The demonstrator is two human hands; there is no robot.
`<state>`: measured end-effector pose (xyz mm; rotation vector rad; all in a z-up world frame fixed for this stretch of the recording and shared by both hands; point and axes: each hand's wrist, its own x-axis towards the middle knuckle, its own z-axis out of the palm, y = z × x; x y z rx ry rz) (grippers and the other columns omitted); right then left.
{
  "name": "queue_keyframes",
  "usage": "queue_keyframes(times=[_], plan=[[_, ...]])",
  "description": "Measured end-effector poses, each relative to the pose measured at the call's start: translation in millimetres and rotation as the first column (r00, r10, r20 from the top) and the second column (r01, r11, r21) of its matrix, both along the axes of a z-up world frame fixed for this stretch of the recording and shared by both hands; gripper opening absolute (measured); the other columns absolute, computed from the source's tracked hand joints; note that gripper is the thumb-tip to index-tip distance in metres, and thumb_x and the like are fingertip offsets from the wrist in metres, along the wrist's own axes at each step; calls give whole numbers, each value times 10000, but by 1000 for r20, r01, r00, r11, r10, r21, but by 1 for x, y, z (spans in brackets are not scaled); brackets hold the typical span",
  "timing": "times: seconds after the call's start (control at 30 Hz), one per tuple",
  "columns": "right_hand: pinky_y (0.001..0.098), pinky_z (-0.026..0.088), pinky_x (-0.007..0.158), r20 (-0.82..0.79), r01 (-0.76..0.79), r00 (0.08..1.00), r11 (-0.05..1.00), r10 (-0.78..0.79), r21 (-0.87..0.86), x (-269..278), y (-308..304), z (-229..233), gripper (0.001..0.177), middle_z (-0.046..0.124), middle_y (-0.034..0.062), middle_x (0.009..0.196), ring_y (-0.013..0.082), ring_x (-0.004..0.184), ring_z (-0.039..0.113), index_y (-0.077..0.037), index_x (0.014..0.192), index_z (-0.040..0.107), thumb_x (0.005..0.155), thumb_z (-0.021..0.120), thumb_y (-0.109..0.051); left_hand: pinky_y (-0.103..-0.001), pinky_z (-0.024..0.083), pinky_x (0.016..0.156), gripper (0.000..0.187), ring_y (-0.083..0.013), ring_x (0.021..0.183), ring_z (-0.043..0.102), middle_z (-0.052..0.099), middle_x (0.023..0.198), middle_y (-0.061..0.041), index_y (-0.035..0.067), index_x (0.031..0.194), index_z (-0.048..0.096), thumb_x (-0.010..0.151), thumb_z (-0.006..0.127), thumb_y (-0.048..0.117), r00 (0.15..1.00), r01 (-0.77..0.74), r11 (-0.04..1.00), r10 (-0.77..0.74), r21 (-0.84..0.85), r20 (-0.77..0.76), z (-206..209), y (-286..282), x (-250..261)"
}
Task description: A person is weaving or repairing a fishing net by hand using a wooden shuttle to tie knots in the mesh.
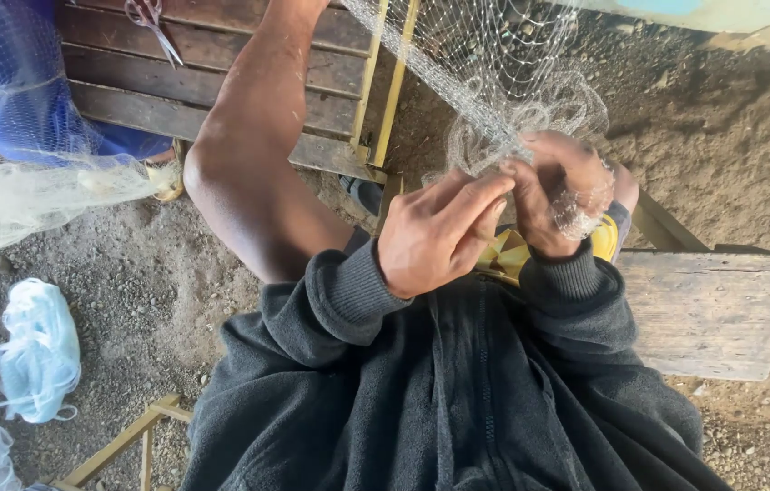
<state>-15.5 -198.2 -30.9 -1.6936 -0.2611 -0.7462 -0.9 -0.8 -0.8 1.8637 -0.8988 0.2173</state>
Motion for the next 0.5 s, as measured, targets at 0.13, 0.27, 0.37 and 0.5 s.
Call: queue_keyframes(times=[0.13, 0.27, 0.37, 0.5], plan=[[343, 586, 794, 175, 206, 970, 954, -169, -219, 6, -8, -36, 166, 845, 123, 964, 169, 643, 613, 2, 1323, 861, 1171, 916, -35, -412, 676, 565, 296, -353, 743, 829, 782, 1039, -125, 101, 1482, 755, 1208, 646, 129, 993, -36, 999, 32, 34, 115, -1, -2, -2], [376, 593, 1072, 336, 334, 917, 877, -216, -346, 18, -26, -70, 191, 937, 74, 1047, 209, 742, 731, -115, 1203, 971, 1067, 1071, -204, -412, 705, 622, 267, -351, 805, 865, 805, 1051, -136, 92, 1441, 768, 1203, 652, 125, 987, -53, 998, 47, 31, 151, 10, -5, 0], [444, 680, 895, 314, 329, 919, 904, -240, -274, 17, -23, -77, 198, 873, 114, 931, 268, 732, 741, -90, 1162, 1007, 1100, 1019, -277, -444, 699, 623, 270, -402, 819, 849, 761, 987, -120, 100, 1449, 760, 1212, 635, 137, 988, -44, 999, 41, 14, 152, 11, -4, 0], [376, 630, 735, 303, 274, 928, 948, -217, -163, 31, -3, -44, 148, 855, 73, 854, 178, 612, 683, -50, 1174, 949, 1177, 817, -117, -474, 695, 622, 288, -417, 813, 833, 737, 950, -141, 94, 1484, 738, 1225, 615, 129, 985, -45, 999, 40, 24, 167, 19, -5, 0]])
